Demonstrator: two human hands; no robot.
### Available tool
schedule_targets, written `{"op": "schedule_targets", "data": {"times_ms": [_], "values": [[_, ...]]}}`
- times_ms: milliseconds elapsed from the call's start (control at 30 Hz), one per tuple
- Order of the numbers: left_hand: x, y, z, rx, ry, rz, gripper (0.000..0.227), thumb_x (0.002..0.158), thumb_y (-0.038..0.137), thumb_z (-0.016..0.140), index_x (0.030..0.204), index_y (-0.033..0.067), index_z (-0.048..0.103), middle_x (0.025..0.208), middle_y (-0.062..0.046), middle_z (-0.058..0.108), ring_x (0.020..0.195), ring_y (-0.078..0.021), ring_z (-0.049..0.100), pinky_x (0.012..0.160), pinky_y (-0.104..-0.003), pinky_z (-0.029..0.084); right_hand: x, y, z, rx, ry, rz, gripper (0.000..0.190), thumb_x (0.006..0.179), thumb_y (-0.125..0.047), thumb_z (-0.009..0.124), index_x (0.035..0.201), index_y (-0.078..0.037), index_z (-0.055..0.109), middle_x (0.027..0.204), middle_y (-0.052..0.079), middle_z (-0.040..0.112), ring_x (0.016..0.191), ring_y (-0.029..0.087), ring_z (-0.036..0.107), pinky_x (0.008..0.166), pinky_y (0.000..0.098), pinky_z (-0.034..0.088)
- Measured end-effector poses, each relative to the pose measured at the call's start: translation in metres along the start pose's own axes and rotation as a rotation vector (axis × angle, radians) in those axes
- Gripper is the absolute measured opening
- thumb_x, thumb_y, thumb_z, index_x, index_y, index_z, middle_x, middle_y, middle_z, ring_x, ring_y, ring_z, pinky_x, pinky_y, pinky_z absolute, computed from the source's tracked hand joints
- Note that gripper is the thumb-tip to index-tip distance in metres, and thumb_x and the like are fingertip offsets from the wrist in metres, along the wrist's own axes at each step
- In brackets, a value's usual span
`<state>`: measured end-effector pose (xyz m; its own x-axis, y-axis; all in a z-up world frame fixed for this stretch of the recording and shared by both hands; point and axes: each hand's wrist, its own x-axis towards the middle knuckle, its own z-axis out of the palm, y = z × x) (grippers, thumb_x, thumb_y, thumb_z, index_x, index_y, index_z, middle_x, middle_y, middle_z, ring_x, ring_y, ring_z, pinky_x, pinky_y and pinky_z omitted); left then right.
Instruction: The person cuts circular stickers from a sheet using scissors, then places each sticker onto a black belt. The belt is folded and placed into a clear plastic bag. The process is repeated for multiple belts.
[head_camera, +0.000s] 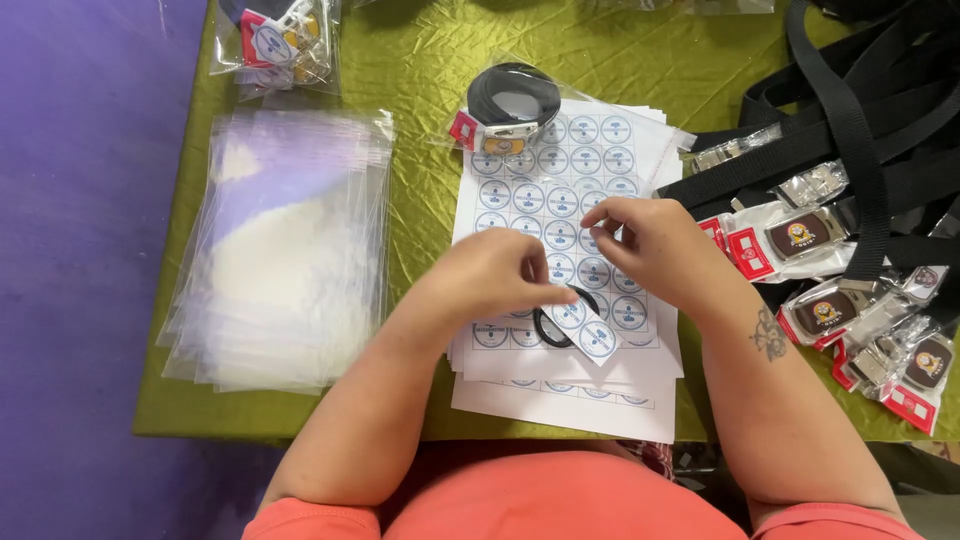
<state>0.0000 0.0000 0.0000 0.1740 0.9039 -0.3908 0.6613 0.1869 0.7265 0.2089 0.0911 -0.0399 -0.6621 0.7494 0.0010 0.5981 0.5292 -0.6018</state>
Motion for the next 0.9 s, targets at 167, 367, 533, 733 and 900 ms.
{"op": "schedule_targets", "data": {"times_ms": [167, 367, 533, 733, 900], "values": [[0.026, -0.019, 0.043, 0.091, 0.001, 0.15, 0.016, 0.081, 0.026, 0.077, 0.084, 0.0113, 0.075, 0.073, -0.005, 0.072, 0.073, -0.0218, 0.069, 0.07, -0.035, 0.055, 0.003, 0.004, 0.004, -0.019, 0.007, 0.007, 0.017, 0.094, -0.005, 0.068, 0.11, -0.002, 0.074, 0.079, 0.018, 0.075, 0.06, 0.023, 0.065, 0.055, 0.0336, 0.052], [0.029, -0.028, 0.026, 0.023, 0.094, 0.161, 0.014, 0.087, 0.022, 0.07, 0.091, 0.0093, 0.075, 0.081, -0.007, 0.074, 0.081, -0.0259, 0.071, 0.074, -0.037, 0.058, 0.006, 0.007, 0.011, -0.034, 0.012, 0.0, 0.016, 0.096, -0.01, 0.068, 0.11, -0.005, 0.074, 0.078, 0.015, 0.075, 0.06, 0.023, 0.065, 0.055, 0.0342, 0.053], [0.03, -0.039, 0.007, -0.228, 0.431, 0.155, 0.018, 0.091, 0.028, 0.067, 0.094, 0.0107, 0.072, 0.093, -0.01, 0.077, 0.079, -0.024, 0.077, 0.071, -0.037, 0.062, 0.005, 0.006, 0.014, -0.008, 0.031, 0.009, 0.013, 0.098, -0.015, 0.068, 0.107, -0.01, 0.075, 0.074, 0.009, 0.074, 0.058, 0.018, 0.063, 0.055, 0.0286, 0.052], [0.039, -0.043, 0.009, -0.806, 0.723, 0.434, 0.016, 0.099, 0.019, 0.064, 0.097, 0.0042, 0.059, 0.092, -0.014, 0.073, 0.082, -0.0217, 0.077, 0.073, -0.032, 0.066, -0.002, -0.032, -0.001, 0.034, -0.154, 0.074, 0.014, 0.086, -0.019, 0.076, 0.083, -0.005, 0.077, 0.065, 0.014, 0.074, 0.052, 0.022, 0.059, 0.052, 0.0351, 0.049], [0.037, -0.035, 0.011, -0.966, 0.823, 0.574, 0.016, 0.104, 0.018, 0.062, 0.103, 0.0039, 0.055, 0.095, -0.011, 0.073, 0.09, -0.0202, 0.077, 0.081, -0.031, 0.066, -0.003, -0.052, -0.005, -0.152, -0.52, 0.162, 0.024, 0.079, -0.027, 0.086, 0.091, -0.006, 0.08, 0.073, 0.013, 0.077, 0.07, 0.027, 0.075, 0.068, 0.0357, 0.059]]}}
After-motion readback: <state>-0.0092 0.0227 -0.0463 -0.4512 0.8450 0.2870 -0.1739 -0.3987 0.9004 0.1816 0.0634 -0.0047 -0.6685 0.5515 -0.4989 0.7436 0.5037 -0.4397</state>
